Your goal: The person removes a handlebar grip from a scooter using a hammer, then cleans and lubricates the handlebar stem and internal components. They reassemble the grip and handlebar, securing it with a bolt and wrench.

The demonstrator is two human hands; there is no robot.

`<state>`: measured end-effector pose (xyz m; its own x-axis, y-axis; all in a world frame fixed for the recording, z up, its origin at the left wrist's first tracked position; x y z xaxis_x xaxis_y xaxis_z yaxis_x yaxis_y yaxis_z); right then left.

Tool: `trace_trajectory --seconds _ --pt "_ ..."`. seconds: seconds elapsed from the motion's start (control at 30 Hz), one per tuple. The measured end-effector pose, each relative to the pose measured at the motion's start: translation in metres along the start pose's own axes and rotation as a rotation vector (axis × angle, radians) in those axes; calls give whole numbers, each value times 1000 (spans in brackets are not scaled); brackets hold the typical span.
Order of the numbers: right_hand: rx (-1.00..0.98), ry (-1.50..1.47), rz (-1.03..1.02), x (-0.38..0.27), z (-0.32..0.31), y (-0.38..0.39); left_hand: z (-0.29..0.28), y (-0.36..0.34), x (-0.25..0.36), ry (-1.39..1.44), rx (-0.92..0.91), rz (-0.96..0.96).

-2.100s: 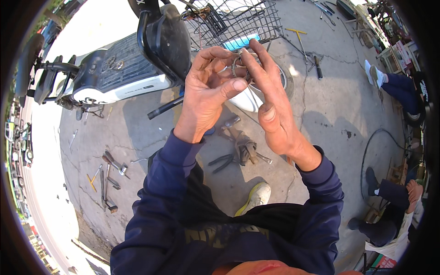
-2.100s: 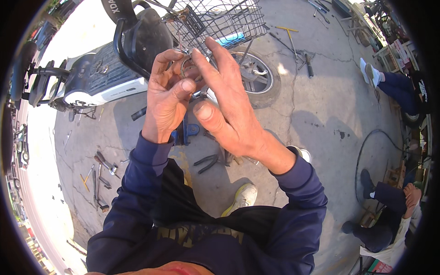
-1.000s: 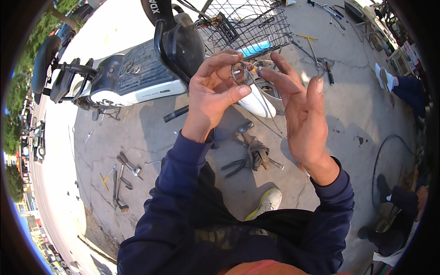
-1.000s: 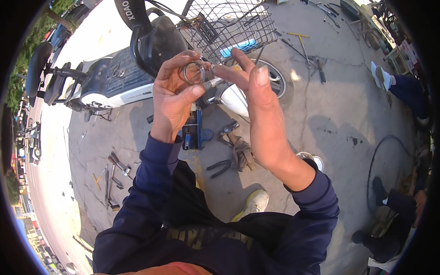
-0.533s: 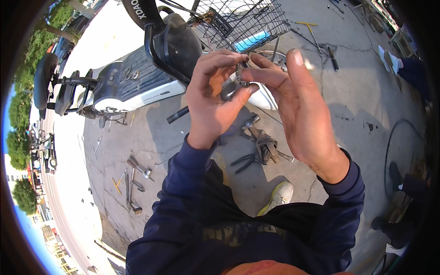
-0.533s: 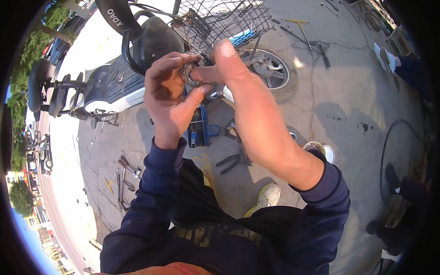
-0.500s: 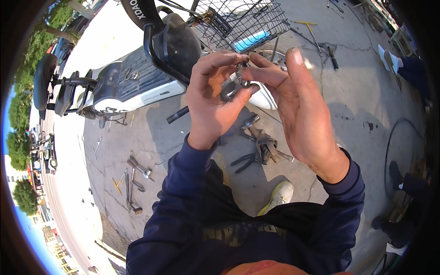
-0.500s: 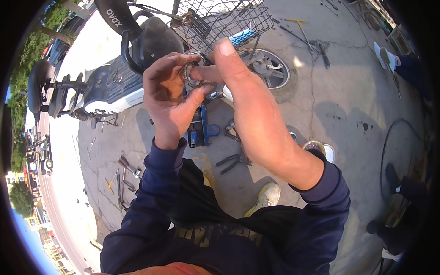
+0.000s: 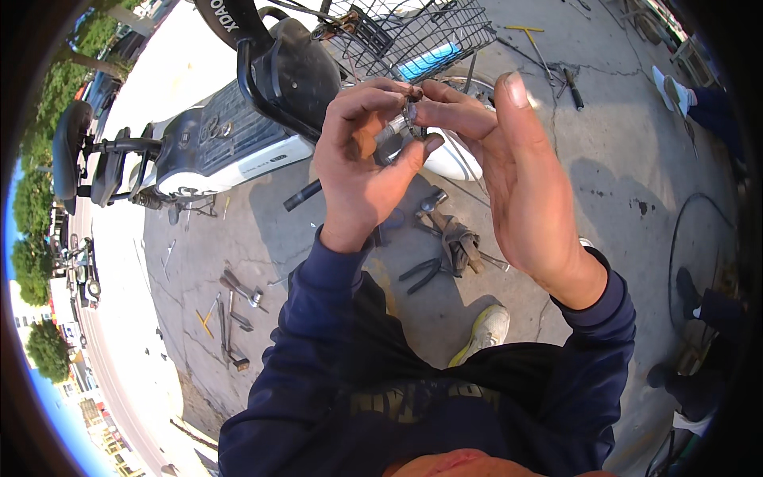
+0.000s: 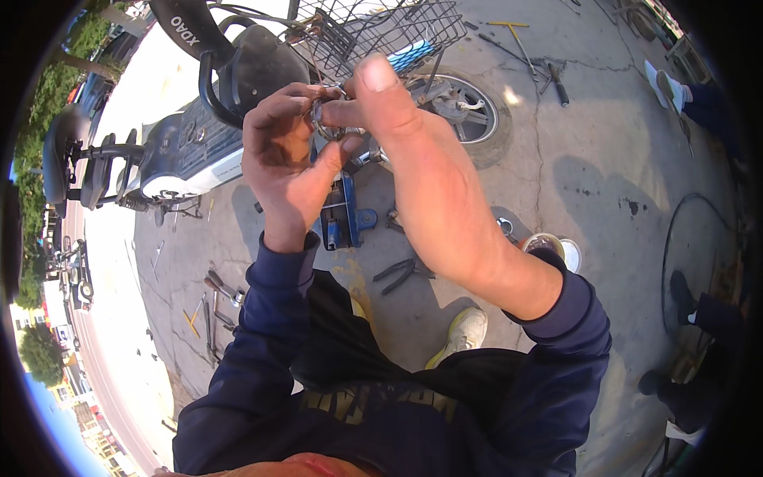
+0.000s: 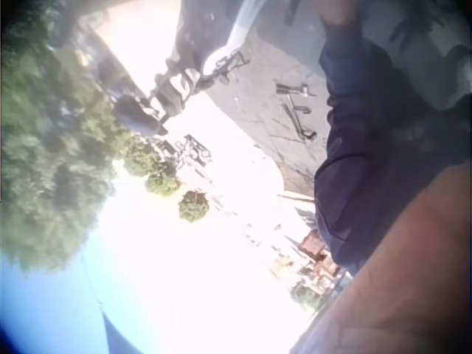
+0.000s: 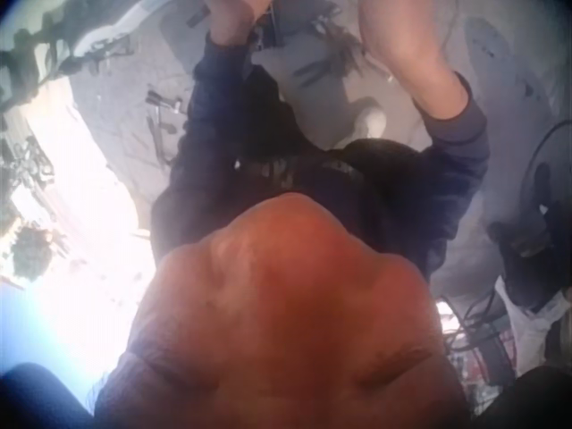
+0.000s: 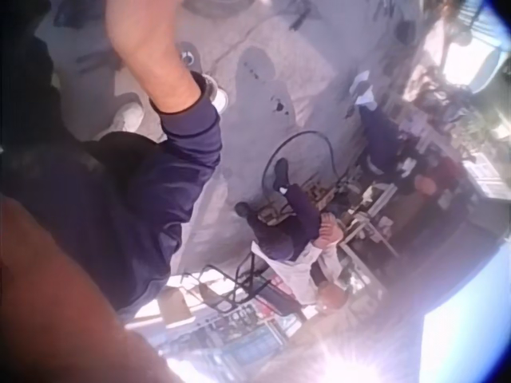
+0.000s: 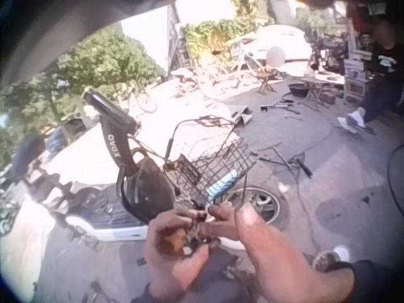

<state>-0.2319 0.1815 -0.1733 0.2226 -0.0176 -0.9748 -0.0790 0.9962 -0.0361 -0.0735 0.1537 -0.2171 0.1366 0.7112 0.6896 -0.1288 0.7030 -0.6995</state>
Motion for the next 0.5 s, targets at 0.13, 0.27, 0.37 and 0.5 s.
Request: trace_trajectory --seconds 0.13,0.27,0.37,0.5 --pt "-22 38 -26 1 1 2 -1 1 -2 -13 19 -15" --pt "-37 78 -55 2 1 4 -2 -2 -1 -17 39 -46" --pt "-33 91 -91 1 -2 6 -2 -1 -1 -29 50 -95" --pt "-78 237 -249 1 -6 5 -6 1 -3 -83 63 -126"
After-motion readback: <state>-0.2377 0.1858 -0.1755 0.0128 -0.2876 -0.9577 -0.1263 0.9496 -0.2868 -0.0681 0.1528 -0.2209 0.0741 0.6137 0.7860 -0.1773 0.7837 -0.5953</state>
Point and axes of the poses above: each hand's wrist, its own y-axis away from the middle knuckle, its own z-axis out of the palm, x = y × z, the point moved 4 cm from there along -y, towards the middle knuckle, and after that the axes turned 11 degrees about x, right-handed, at the moved point
